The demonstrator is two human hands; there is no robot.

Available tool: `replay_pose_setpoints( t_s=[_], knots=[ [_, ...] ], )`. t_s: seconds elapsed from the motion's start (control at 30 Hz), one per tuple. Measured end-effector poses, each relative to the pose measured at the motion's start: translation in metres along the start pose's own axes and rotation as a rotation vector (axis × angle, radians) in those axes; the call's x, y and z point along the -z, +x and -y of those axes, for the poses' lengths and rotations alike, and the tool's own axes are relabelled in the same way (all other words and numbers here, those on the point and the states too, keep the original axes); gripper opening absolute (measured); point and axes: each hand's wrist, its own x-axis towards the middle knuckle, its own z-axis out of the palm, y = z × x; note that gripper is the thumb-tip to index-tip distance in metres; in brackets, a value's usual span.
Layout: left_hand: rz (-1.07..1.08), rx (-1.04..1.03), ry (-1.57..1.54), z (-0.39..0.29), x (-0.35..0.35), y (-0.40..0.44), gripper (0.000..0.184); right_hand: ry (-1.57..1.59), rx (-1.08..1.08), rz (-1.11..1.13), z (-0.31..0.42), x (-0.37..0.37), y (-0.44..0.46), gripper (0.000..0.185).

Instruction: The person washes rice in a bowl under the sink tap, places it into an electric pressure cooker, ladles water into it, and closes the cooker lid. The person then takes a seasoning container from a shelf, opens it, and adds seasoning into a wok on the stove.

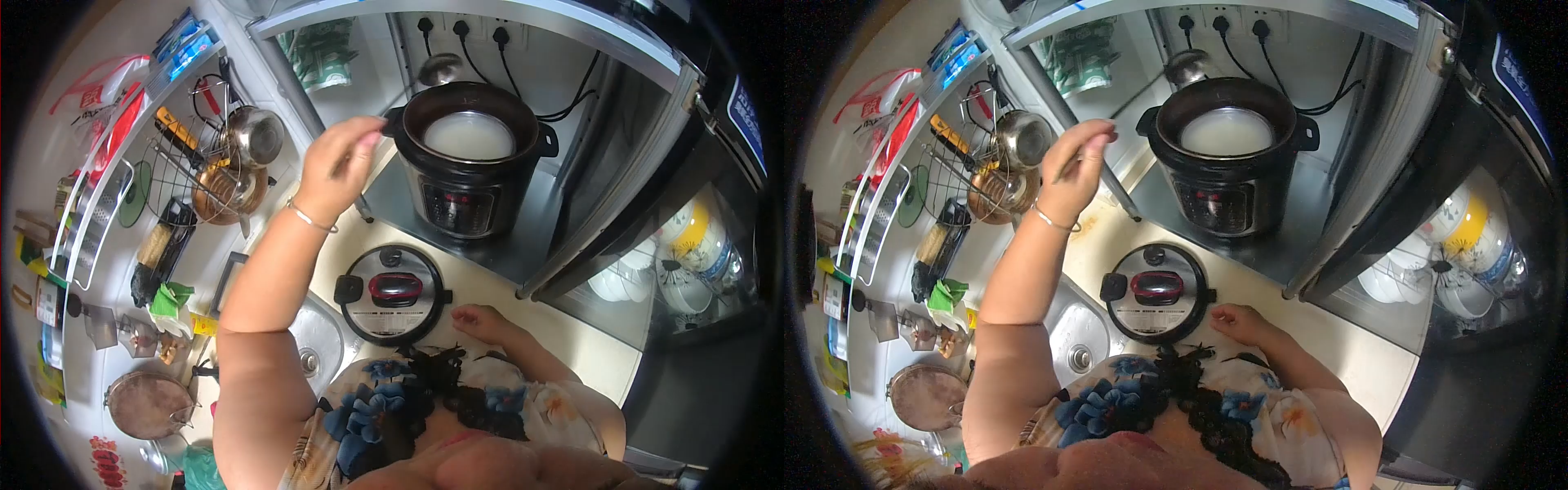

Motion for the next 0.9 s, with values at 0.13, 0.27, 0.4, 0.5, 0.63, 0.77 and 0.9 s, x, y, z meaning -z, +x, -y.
replay_pose_setpoints(
  t_s=[0.13, 0.27, 0.4, 0.5, 0.63, 0.77, 0.9],
  knots=[
    [-0.452, 0.549, -0.491, -0.031, 0.037, -0.057, 0.025, -0.029, 0.005, 0.005, 0.022, -0.01, -0.007, 0.037],
    [-0.72, 0.915, -0.62, -0.052, 0.099, -0.138, 0.027, -0.031, 0.039, 0.052, 0.031, -0.029, -0.003, 0.034],
    [-0.838, 1.031, -0.559, -0.079, 0.163, -0.231, 0.025, 0.053, 0.051, 0.133, 0.041, -0.061, 0.014, 0.029],
    [-0.855, 1.089, -0.376, -0.109, 0.203, -0.296, 0.022, 0.257, 0.07, 0.2, 0.067, -0.096, 0.033, 0.021],
    [-0.867, 1.243, -0.176, -0.144, 0.24, -0.359, 0.024, -0.063, 0.243, 0.291, 0.124, -0.137, 0.066, 0.018],
    [-0.929, 1.38, -0.13, -0.169, 0.257, -0.402, 0.03, -0.098, 0.388, 0.383, 0.159, -0.189, 0.096, 0.021],
    [-0.977, 1.485, -0.084, -0.178, 0.271, -0.44, 0.035, -0.103, 0.48, 0.486, 0.17, -0.235, 0.095, 0.024]
  ],
)
